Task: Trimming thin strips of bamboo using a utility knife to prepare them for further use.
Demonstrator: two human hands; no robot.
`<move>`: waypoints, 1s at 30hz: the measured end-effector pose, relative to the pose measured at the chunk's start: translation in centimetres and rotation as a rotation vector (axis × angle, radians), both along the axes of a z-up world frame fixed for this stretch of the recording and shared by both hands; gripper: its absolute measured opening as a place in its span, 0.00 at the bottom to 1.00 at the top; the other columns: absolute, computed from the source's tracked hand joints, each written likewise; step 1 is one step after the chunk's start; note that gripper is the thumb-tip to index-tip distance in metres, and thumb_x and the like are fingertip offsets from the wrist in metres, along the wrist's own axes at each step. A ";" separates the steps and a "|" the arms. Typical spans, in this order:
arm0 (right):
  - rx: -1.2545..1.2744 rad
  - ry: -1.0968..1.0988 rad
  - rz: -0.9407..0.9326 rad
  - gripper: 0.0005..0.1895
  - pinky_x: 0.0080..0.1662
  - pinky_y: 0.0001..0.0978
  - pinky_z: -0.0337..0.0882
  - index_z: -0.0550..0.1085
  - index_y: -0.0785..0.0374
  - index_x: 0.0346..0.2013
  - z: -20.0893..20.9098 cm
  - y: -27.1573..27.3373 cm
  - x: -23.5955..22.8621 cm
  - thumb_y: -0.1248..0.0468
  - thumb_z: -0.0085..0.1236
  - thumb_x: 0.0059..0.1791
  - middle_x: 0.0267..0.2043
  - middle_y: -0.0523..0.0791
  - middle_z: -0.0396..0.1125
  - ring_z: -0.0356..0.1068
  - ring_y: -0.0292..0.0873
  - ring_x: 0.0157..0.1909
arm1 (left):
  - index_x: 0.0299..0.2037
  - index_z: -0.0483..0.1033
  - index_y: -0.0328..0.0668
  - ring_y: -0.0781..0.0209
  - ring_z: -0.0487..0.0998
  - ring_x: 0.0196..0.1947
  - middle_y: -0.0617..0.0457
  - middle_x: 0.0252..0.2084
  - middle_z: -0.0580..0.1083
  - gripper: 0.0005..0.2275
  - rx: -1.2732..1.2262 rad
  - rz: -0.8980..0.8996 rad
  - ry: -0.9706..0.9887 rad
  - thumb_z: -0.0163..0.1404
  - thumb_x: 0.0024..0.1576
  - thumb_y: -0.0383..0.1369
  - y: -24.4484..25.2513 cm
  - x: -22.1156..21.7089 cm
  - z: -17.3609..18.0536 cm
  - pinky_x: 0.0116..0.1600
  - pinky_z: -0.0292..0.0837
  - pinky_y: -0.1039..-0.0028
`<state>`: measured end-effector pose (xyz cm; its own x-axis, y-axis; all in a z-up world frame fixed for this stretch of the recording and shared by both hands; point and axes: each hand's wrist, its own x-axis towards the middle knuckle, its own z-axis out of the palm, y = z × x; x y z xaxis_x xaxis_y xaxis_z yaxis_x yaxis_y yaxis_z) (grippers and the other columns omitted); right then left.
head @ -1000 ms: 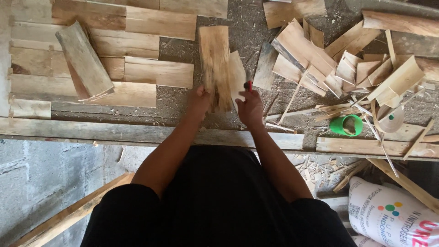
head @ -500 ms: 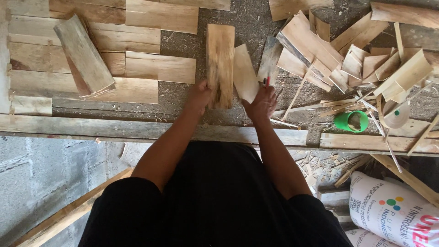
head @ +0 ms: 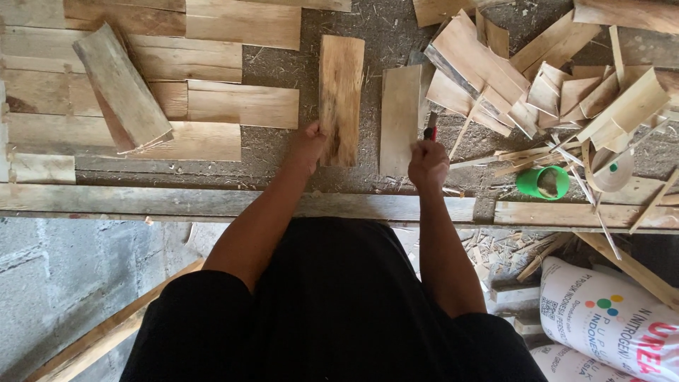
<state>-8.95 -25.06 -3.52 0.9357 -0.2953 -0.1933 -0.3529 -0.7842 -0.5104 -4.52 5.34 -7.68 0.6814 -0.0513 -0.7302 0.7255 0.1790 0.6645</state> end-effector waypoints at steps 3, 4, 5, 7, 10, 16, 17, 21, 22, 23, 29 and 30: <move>0.061 -0.031 -0.051 0.08 0.41 0.46 0.75 0.82 0.60 0.37 1.7 0.2 -0.7 0.59 0.60 0.53 0.36 0.52 0.75 0.74 0.45 0.34 | 0.64 0.73 0.42 0.59 0.78 0.49 0.48 0.58 0.77 0.16 -0.023 0.009 -0.070 0.44 0.66 0.29 -0.1 0.1 -3.8 0.56 0.73 0.68; 0.061 -0.031 -0.054 0.08 0.41 0.46 0.75 0.82 0.60 0.37 1.2 0.1 -0.9 0.59 0.60 0.53 0.36 0.52 0.75 0.74 0.45 0.34 | 0.64 0.73 0.42 0.59 0.78 0.49 0.48 0.58 0.77 0.16 -0.023 0.005 -0.070 0.44 0.66 0.29 -0.2 0.1 -2.3 0.56 0.73 0.68; 0.078 -0.102 -0.047 0.08 0.42 0.46 0.76 0.81 0.61 0.37 0.8 -0.1 -1.1 0.60 0.61 0.53 0.36 0.53 0.75 0.74 0.46 0.35 | 0.64 0.73 0.43 0.59 0.79 0.49 0.48 0.57 0.77 0.16 -0.009 0.010 -0.066 0.44 0.66 0.30 -0.2 0.1 -0.9 0.55 0.73 0.67; 0.095 -0.174 -0.040 0.08 0.43 0.47 0.76 0.81 0.62 0.36 0.5 0.0 -1.1 0.60 0.62 0.52 0.36 0.53 0.75 0.75 0.47 0.36 | 0.64 0.73 0.44 0.59 0.79 0.50 0.48 0.57 0.77 0.16 0.005 0.015 -0.063 0.44 0.66 0.31 -0.4 0.2 2.9 0.55 0.74 0.66; 0.015 -0.095 -0.100 0.06 0.37 0.44 0.79 0.81 0.59 0.41 1.6 1.0 -1.0 0.63 0.59 0.53 0.46 0.56 0.71 0.74 0.50 0.39 | 0.64 0.72 0.46 0.57 0.79 0.49 0.47 0.55 0.78 0.17 0.097 -0.006 0.045 0.44 0.65 0.31 -0.9 -0.1 7.6 0.53 0.75 0.64; -0.139 -0.288 0.034 0.09 0.30 0.36 0.80 0.79 0.63 0.45 0.9 3.5 0.0 0.74 0.54 0.53 0.54 0.59 0.70 0.75 0.51 0.42 | 0.61 0.71 0.33 0.53 0.82 0.50 0.39 0.55 0.79 0.19 0.163 -0.062 -0.193 0.46 0.58 0.17 -1.1 -1.1 -3.6 0.53 0.78 0.64; -0.111 -0.318 0.098 0.11 0.28 0.34 0.80 0.78 0.64 0.45 1.1 4.1 0.3 0.76 0.51 0.52 0.57 0.61 0.68 0.75 0.51 0.42 | 0.61 0.70 0.32 0.54 0.81 0.51 0.39 0.56 0.79 0.20 0.199 -0.089 -0.255 0.46 0.58 0.17 -1.1 -1.3 -4.0 0.54 0.77 0.64; 0.033 -0.316 0.229 0.13 0.27 0.33 0.79 0.73 0.68 0.52 2.3 6.8 0.2 0.78 0.46 0.56 0.59 0.64 0.67 0.75 0.53 0.43 | 0.62 0.67 0.33 0.50 0.81 0.49 0.39 0.55 0.76 0.20 0.414 -0.216 -0.268 0.51 0.59 0.26 -1.4 -1.6 7.6 0.52 0.79 0.61; 0.032 -0.315 0.229 0.13 0.27 0.33 0.79 0.73 0.68 0.52 2.5 7.4 0.4 0.78 0.46 0.56 0.59 0.64 0.67 0.75 0.53 0.43 | 0.62 0.67 0.33 0.50 0.81 0.49 0.39 0.55 0.76 0.20 0.413 -0.216 -0.268 0.51 0.59 0.26 -1.4 -1.8 7.9 0.52 0.79 0.61; 0.035 -0.269 0.243 0.13 0.27 0.35 0.79 0.72 0.66 0.54 2.7 8.0 0.7 0.77 0.47 0.55 0.57 0.64 0.67 0.76 0.53 0.41 | 0.62 0.66 0.33 0.48 0.80 0.49 0.38 0.54 0.75 0.21 0.561 -0.297 -0.293 0.54 0.59 0.29 -1.3 -1.9 8.2 0.54 0.77 0.58; 0.045 0.044 0.226 0.28 0.30 0.42 0.79 0.62 0.54 0.67 8.0 11.2 2.5 0.77 0.39 0.54 0.53 0.60 0.69 0.76 0.54 0.37 | 0.60 0.69 0.36 0.42 0.66 0.67 0.39 0.65 0.68 0.23 1.103 -0.736 -0.674 0.60 0.58 0.37 -1.6 -0.6 6.3 0.70 0.61 0.51; 0.074 0.067 0.204 0.34 0.30 0.43 0.78 0.56 0.51 0.72 8.7 11.8 3.0 0.78 0.38 0.52 0.53 0.60 0.69 0.75 0.56 0.37 | 0.61 0.69 0.39 0.41 0.59 0.73 0.39 0.71 0.63 0.24 1.174 -0.838 -0.815 0.61 0.57 0.39 -1.8 -0.1 5.0 0.76 0.54 0.51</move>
